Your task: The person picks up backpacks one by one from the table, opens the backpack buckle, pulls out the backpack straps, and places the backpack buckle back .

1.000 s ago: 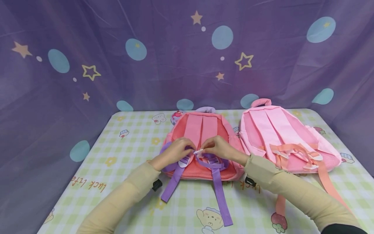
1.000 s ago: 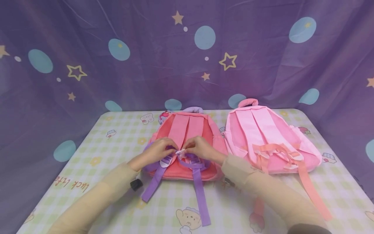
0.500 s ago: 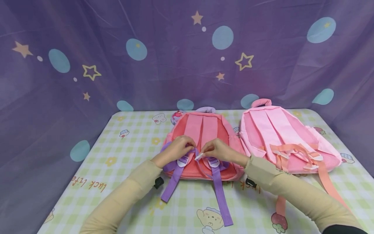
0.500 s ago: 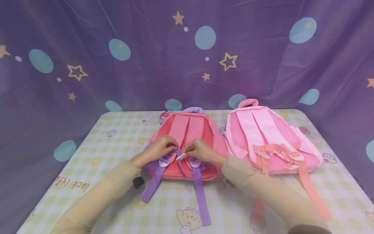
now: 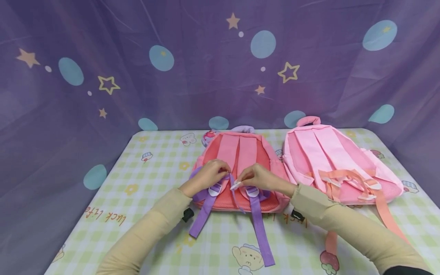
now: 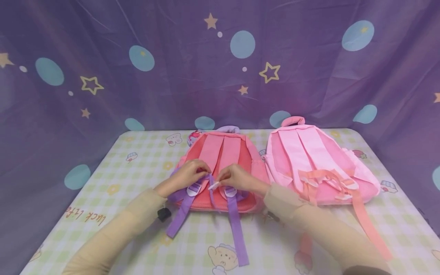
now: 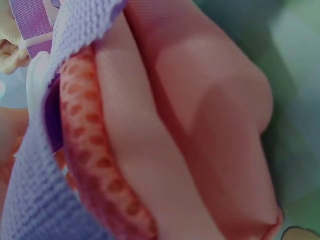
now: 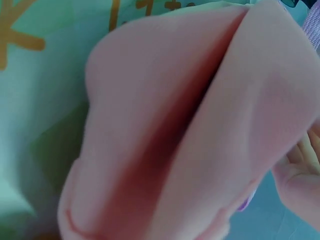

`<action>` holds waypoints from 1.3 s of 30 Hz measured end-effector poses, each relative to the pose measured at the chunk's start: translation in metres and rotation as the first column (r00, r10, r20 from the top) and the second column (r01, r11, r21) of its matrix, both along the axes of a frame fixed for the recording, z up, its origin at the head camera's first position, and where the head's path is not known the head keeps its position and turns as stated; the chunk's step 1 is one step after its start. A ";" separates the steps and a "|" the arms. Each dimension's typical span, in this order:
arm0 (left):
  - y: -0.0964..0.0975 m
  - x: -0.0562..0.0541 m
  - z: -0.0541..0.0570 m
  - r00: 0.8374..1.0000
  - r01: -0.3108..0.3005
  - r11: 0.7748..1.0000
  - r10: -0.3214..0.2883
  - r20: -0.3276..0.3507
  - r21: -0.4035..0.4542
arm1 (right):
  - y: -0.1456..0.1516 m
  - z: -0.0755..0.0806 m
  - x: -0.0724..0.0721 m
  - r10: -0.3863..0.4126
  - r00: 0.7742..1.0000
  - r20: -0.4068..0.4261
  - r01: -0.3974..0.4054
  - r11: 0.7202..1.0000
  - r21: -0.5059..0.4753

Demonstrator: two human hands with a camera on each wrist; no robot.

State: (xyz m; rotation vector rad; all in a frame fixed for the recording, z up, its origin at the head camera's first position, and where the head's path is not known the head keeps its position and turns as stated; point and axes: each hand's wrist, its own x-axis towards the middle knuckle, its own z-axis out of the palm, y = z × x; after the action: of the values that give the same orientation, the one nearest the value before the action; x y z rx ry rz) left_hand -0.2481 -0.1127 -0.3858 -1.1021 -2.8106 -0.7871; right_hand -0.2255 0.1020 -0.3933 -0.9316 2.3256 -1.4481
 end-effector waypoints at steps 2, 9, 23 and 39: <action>0.000 0.000 0.000 1.000 0.002 1.000 -0.001 0.005 -0.006 | 0.002 0.000 0.000 0.011 1.000 0.008 -0.011 1.000 -0.007; -0.001 0.000 -0.001 0.999 0.049 0.999 -0.049 0.006 -0.002 | 0.004 -0.002 0.001 0.010 0.999 0.044 -0.010 1.000 -0.021; -0.009 0.019 0.003 0.978 0.207 0.978 -0.207 0.009 0.004 | 0.004 0.001 0.009 -0.018 1.000 0.019 0.018 0.999 -0.037; -0.007 0.023 -0.001 0.978 0.195 0.980 -0.193 -0.078 0.027 | 0.006 -0.001 0.009 -0.023 0.999 0.029 0.025 0.998 -0.060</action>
State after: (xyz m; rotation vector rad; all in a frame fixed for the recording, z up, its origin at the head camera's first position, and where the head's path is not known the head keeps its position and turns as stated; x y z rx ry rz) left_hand -0.2246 -0.1196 -0.3868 -1.3860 -2.6473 -0.7861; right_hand -0.2165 0.1079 -0.3946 -0.8957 2.2920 -1.5391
